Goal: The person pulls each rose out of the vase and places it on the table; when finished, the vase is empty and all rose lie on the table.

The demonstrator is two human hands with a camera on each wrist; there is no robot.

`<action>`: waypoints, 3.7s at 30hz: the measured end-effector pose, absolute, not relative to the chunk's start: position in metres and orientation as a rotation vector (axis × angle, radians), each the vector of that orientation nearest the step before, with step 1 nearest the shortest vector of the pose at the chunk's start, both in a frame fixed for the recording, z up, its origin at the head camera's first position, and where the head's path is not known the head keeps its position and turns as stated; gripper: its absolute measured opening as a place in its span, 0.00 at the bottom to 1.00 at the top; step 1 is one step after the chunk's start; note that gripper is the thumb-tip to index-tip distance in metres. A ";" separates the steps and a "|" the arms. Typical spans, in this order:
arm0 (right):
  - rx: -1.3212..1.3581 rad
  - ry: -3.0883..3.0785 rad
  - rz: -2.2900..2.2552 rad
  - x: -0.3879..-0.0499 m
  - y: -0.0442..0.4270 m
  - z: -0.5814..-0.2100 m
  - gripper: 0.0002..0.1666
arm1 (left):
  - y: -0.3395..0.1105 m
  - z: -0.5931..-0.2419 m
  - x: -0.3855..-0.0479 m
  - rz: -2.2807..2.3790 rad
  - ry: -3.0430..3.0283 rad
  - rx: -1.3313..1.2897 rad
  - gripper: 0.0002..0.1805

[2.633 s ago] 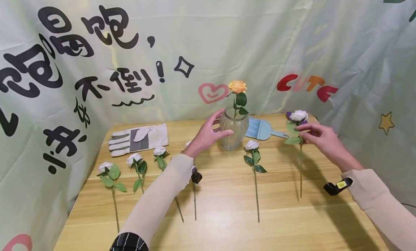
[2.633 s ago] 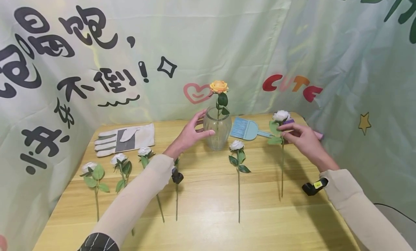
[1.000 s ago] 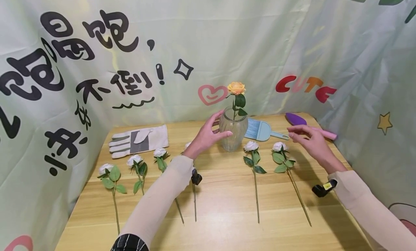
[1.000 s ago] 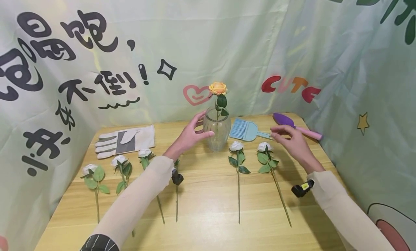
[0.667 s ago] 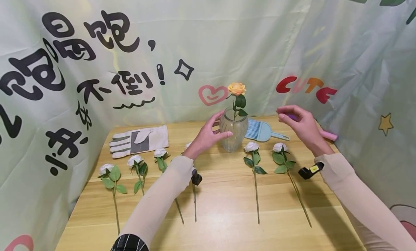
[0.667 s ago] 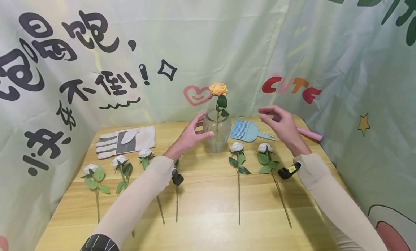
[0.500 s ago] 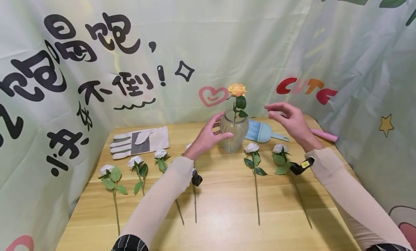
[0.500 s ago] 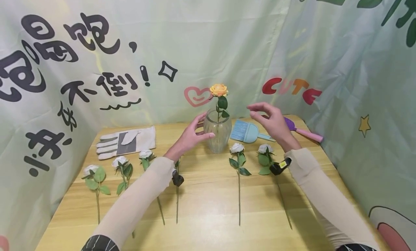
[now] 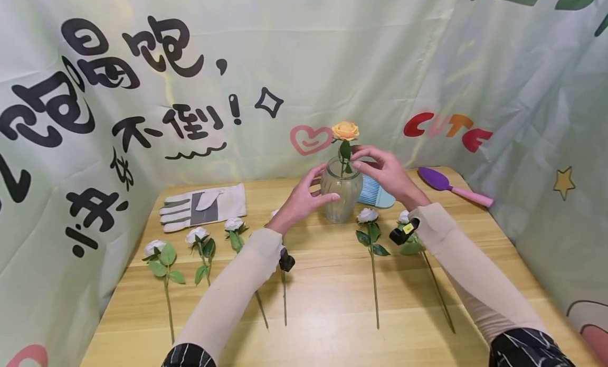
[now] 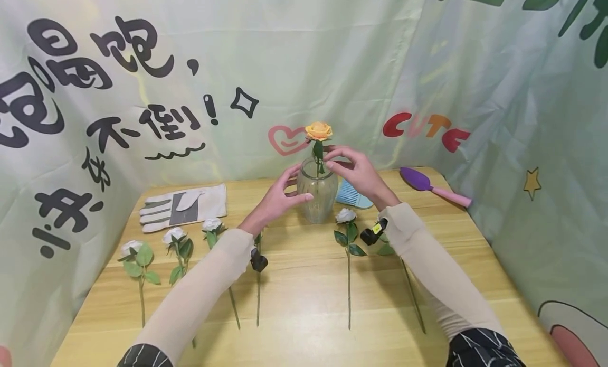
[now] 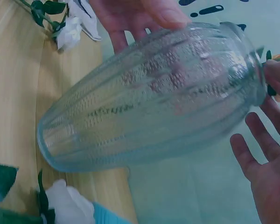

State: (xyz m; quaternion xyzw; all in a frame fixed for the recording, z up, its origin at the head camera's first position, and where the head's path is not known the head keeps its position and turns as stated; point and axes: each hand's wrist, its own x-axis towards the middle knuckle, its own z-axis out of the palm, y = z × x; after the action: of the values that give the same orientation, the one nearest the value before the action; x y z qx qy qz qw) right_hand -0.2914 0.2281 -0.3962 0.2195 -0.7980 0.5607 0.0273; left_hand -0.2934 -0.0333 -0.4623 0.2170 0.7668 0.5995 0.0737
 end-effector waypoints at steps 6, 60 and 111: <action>0.732 -2.495 1.749 -0.298 0.215 -0.398 0.16 | -0.033 -0.463 -0.294 1.805 2.284 0.665 0.49; 0.540 -1.128 2.011 -0.262 0.308 -0.283 0.15 | -0.035 -0.461 -0.293 1.808 2.292 0.643 0.50; 0.096 -2.978 1.494 -0.198 0.451 -0.487 0.21 | -0.033 -0.465 -0.295 1.817 2.296 0.671 0.49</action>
State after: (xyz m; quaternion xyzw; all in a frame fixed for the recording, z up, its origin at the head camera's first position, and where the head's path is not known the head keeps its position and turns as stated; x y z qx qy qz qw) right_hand -0.1983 0.4511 -0.4874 0.0287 -0.8894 0.4460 -0.0956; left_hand -0.2946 -0.0334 -0.4653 0.2230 0.7625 0.6034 0.0689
